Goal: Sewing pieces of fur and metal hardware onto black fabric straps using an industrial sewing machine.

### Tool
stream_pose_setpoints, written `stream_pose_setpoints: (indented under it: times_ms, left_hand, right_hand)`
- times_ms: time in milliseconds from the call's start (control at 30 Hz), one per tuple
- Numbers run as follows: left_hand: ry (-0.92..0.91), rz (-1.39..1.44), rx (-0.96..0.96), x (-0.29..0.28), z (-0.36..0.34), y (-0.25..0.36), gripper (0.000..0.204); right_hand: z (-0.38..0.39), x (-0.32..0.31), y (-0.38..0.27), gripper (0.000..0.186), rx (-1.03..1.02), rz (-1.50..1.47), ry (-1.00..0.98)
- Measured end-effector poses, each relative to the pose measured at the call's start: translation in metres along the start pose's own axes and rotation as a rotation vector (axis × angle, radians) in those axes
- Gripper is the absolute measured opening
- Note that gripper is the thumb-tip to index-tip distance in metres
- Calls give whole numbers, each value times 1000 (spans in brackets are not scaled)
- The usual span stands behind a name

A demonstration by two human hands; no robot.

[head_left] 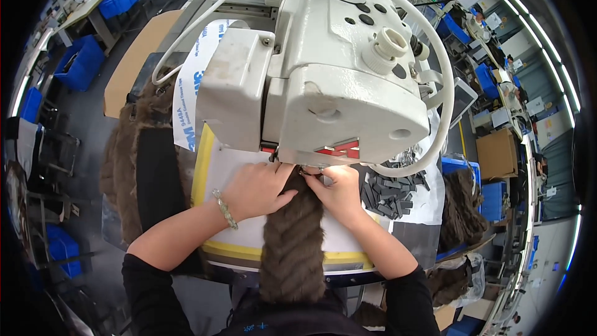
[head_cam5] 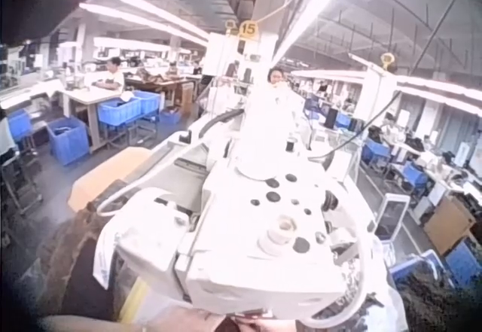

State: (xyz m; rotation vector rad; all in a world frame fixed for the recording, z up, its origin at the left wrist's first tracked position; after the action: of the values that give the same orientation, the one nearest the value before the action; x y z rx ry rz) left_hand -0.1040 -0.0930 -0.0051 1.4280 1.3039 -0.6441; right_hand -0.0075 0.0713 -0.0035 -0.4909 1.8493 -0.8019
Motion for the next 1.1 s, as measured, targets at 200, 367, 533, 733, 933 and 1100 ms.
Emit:
stream_pose_setpoints:
  times_ms: [200, 367, 533, 733, 933, 1100]
  left_hand:
    - [-19, 42, -14, 5, 0, -11, 51]
    - [-2, 35, 18, 3, -2, -10, 49]
    - [-1, -29, 51, 3, -4, -8, 43]
    - [-152, -120, -28, 0, -5, 5, 41]
    - [-159, -189, -8, 1, -3, 8, 45]
    - [-225, -162, -2, -5, -6, 0, 43]
  right_hand:
    - [-3, -1, -3, 13, -9, -48, -32]
    - [-2, -1, 0, 12, -3, -71, -61]
    - [1, -6, -8, 12, -7, -5, -65]
    - [6, -7, -5, 12, 35, -22, 127]
    - [3, 0, 8, 12, 71, -28, 71]
    - [-5, 0, -1, 13, 78, -64, 34]
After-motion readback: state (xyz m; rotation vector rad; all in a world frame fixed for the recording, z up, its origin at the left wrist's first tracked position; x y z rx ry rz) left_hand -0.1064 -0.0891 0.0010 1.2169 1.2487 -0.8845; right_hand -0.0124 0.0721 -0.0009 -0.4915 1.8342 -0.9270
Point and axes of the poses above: each hand's wrist, its own z-axis away from the middle knuckle, its own x-axis out of the palm, y = z × x, the point moved 1 cm from there along -z, towards the middle knuckle, and after that the axes turned 7 degrees about x, right-handed, at the moved point
